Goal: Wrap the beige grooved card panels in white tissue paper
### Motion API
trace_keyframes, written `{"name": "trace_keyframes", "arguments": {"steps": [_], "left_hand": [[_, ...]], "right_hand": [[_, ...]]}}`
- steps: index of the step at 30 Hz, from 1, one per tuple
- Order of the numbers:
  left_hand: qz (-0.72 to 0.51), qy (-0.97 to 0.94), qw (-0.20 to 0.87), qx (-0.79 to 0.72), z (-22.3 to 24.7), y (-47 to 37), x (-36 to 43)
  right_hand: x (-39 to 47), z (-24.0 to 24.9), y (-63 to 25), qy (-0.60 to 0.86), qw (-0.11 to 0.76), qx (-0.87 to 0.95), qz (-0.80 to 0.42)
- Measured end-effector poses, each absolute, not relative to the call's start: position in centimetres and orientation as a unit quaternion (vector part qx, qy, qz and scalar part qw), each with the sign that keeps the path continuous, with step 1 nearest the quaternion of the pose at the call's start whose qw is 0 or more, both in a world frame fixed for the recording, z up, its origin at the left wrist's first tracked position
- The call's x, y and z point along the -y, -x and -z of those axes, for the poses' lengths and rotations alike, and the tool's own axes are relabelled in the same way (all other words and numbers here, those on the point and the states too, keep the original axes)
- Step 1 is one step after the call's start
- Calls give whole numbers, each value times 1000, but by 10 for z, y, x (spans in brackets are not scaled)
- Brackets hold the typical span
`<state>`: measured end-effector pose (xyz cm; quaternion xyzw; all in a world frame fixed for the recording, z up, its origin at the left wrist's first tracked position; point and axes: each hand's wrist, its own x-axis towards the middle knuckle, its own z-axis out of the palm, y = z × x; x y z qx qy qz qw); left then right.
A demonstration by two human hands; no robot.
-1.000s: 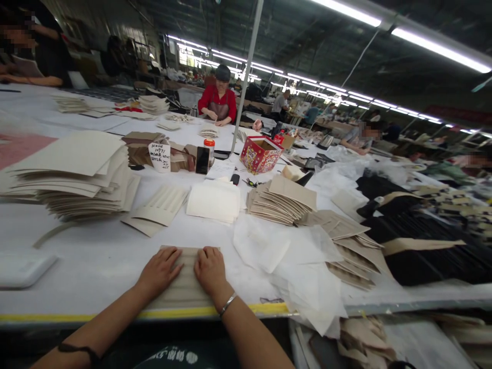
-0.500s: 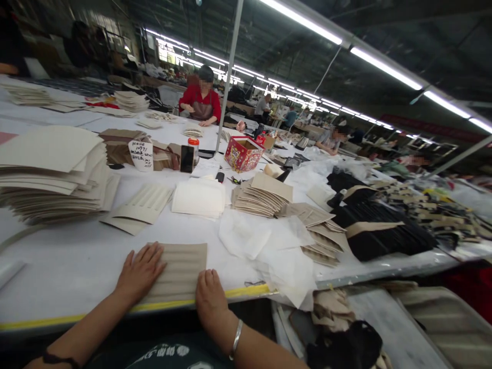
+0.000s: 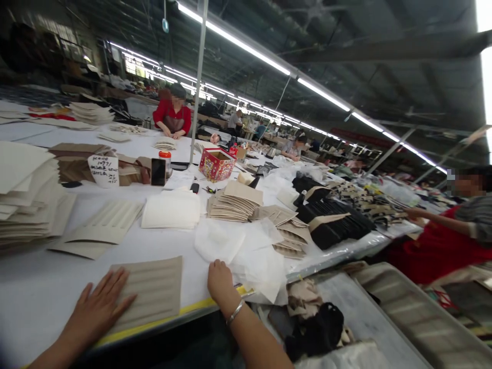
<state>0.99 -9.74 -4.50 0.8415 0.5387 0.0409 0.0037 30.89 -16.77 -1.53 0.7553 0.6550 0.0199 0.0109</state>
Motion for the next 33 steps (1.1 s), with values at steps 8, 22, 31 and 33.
{"name": "trace_keyframes", "arguments": {"steps": [8, 22, 31, 33], "left_hand": [[-151, -868, -21, -472, 67, 5, 90], [-205, -852, -120, -467, 97, 16, 91], [-188, -853, -77, -480, 82, 14, 100], [-190, -852, -72, -482, 83, 14, 98]], "right_hand": [[128, -1, -345, -816, 9, -578, 8], [33, 13, -331, -771, 85, -631, -19], [22, -25, -368, -764, -88, -639, -11], [25, -42, -380, -759, -251, -601, -22]]}}
